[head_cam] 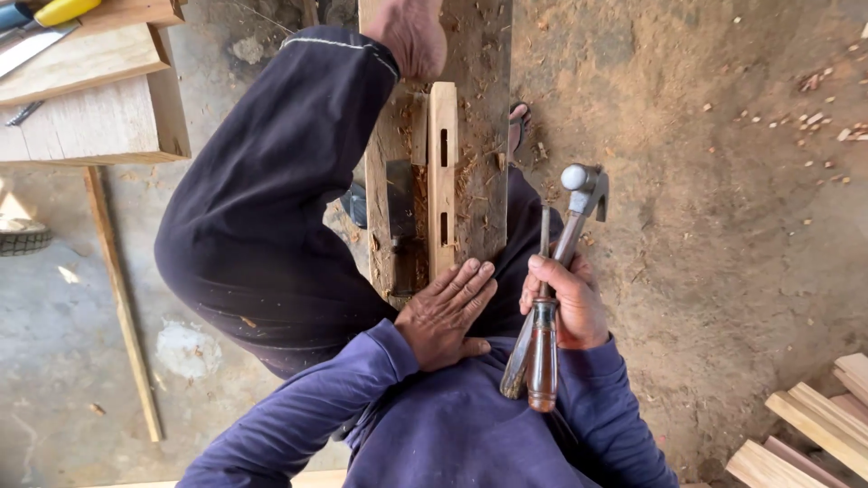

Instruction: Carving a mortise into a wooden block using a hammer and chisel.

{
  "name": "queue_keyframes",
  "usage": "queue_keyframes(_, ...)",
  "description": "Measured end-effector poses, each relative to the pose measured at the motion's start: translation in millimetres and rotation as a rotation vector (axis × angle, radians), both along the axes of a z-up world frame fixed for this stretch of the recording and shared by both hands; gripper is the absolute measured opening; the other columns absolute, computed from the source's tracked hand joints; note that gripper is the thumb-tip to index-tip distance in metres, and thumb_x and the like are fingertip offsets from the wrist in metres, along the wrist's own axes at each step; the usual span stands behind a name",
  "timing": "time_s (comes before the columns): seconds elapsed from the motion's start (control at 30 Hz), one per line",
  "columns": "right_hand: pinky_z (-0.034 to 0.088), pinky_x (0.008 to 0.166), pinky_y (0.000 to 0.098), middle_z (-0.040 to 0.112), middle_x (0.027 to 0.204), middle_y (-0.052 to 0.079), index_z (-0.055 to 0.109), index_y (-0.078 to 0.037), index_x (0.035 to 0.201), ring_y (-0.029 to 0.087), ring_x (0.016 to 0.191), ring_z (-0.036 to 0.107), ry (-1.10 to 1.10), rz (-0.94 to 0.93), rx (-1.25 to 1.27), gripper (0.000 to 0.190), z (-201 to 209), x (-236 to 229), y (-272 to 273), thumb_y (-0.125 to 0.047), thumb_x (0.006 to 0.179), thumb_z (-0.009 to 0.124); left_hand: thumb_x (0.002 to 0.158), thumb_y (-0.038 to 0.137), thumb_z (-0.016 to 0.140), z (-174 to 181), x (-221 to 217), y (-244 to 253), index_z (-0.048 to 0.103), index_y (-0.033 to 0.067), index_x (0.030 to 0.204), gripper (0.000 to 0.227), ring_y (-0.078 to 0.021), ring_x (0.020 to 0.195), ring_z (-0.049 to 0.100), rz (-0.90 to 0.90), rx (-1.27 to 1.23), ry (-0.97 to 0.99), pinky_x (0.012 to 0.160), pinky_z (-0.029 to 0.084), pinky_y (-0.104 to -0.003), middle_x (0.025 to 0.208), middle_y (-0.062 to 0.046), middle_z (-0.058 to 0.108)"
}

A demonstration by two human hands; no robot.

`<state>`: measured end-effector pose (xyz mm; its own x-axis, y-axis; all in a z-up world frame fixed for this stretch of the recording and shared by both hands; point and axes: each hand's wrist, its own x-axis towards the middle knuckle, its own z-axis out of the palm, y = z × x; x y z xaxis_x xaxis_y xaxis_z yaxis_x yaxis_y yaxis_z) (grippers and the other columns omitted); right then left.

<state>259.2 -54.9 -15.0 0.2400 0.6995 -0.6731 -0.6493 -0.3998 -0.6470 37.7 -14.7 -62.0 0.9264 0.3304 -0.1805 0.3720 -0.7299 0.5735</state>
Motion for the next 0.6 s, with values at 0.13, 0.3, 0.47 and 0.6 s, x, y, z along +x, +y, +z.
queue_keyframes(0.13,0.053,0.046,0.0333,0.060,0.067,0.006,0.053,-0.010,0.102,0.017,0.052,0.061,0.053,-0.010,-0.010,0.021,-7,-1,0,-0.008,0.090,0.069,0.093,0.067,0.042,-7,6,26,0.024,0.0024,0.160,0.095,-0.0291,0.157,0.012,-0.067,0.180,0.110,0.127,0.005,-0.043,0.170,-0.014,0.017)
queue_keyframes(0.3,0.053,0.047,0.0332,0.060,0.068,0.006,0.052,-0.009,0.104,0.017,0.053,0.061,0.119,-0.026,0.001,0.022,-11,-2,3,-0.007,0.090,0.070,0.097,0.068,0.034,-11,26,73,0.012,0.0024,0.160,0.094,-0.0299,0.156,0.006,-0.136,0.165,0.243,0.125,0.004,-0.042,0.169,-0.016,0.008)
queue_keyframes(0.47,0.054,0.047,0.0335,0.060,0.067,0.006,0.051,-0.008,0.103,0.018,0.054,0.062,0.095,-0.001,0.021,0.022,-11,-4,0,-0.007,0.091,0.070,0.096,0.068,0.034,-16,39,108,0.008,0.0034,0.161,0.095,-0.0276,0.157,0.002,-0.095,0.173,0.275,0.126,0.003,-0.042,0.170,-0.014,0.003)
queue_keyframes(0.6,0.054,0.048,0.0337,0.061,0.068,0.006,0.051,-0.008,0.104,0.018,0.054,0.062,0.096,0.019,0.015,0.022,-12,-5,-9,-0.008,0.092,0.070,0.097,0.068,0.039,-31,46,129,0.008,0.0025,0.162,0.097,-0.0299,0.157,0.000,0.053,0.171,0.274,0.127,0.002,-0.044,0.170,-0.017,0.002)
